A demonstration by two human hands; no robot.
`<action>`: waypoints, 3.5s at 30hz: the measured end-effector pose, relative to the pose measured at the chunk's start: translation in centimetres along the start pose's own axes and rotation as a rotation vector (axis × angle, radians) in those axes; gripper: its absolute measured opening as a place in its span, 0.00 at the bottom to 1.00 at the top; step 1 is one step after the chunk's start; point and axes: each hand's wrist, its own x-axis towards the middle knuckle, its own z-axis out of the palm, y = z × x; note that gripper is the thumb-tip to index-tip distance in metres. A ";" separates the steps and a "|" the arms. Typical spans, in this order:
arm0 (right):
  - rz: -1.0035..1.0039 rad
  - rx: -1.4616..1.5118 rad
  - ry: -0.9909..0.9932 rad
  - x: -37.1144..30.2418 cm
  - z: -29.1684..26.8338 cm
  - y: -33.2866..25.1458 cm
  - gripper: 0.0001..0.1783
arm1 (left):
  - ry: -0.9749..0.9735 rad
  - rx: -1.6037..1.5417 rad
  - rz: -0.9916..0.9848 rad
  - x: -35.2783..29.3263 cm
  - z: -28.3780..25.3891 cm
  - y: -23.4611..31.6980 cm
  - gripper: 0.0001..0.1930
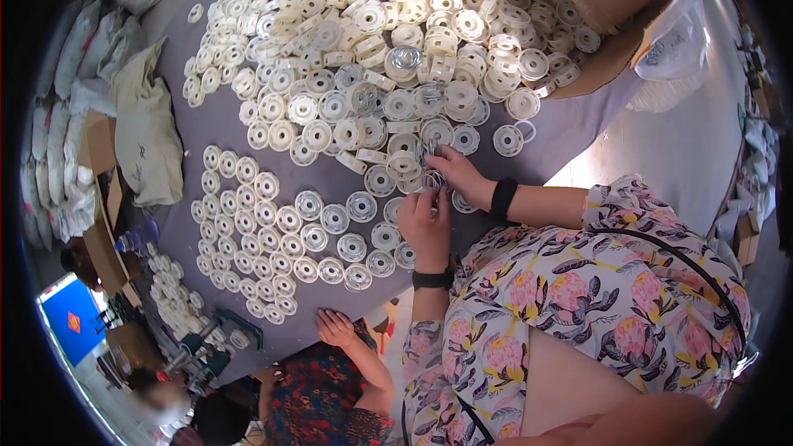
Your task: Sort and assemble white plastic wheel-like components with metal circular inserts.
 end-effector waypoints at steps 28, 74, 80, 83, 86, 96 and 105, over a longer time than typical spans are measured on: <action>-0.499 -0.177 -0.147 -1.9 1.0 0.2 0.14 | 0.165 -1.004 -0.656 -5.7 0.2 0.9 0.21; -0.260 -0.349 -0.341 -0.3 8.9 -1.7 0.14 | 0.087 0.142 -0.603 0.6 -15.6 -19.8 0.19; -0.013 -0.210 -0.497 -0.9 10.2 -2.2 0.14 | -0.100 -0.495 -0.199 0.5 -11.3 -10.9 0.20; 0.001 -0.386 -0.542 -0.9 11.0 -2.4 0.13 | -0.037 -0.739 -0.489 -0.8 -11.8 -10.6 0.19; -0.350 -0.797 -0.635 -2.0 11.3 -4.1 0.13 | 0.093 -1.080 -0.705 -2.0 -10.8 -11.4 0.19; 0.163 -0.331 -0.712 -1.6 10.6 -3.4 0.29 | -0.072 -0.685 -0.313 -2.6 -12.7 -10.1 0.23; -0.868 -1.180 -0.781 -2.5 11.6 -6.3 0.29 | -0.033 -1.275 -0.739 -3.3 -13.3 -10.7 0.16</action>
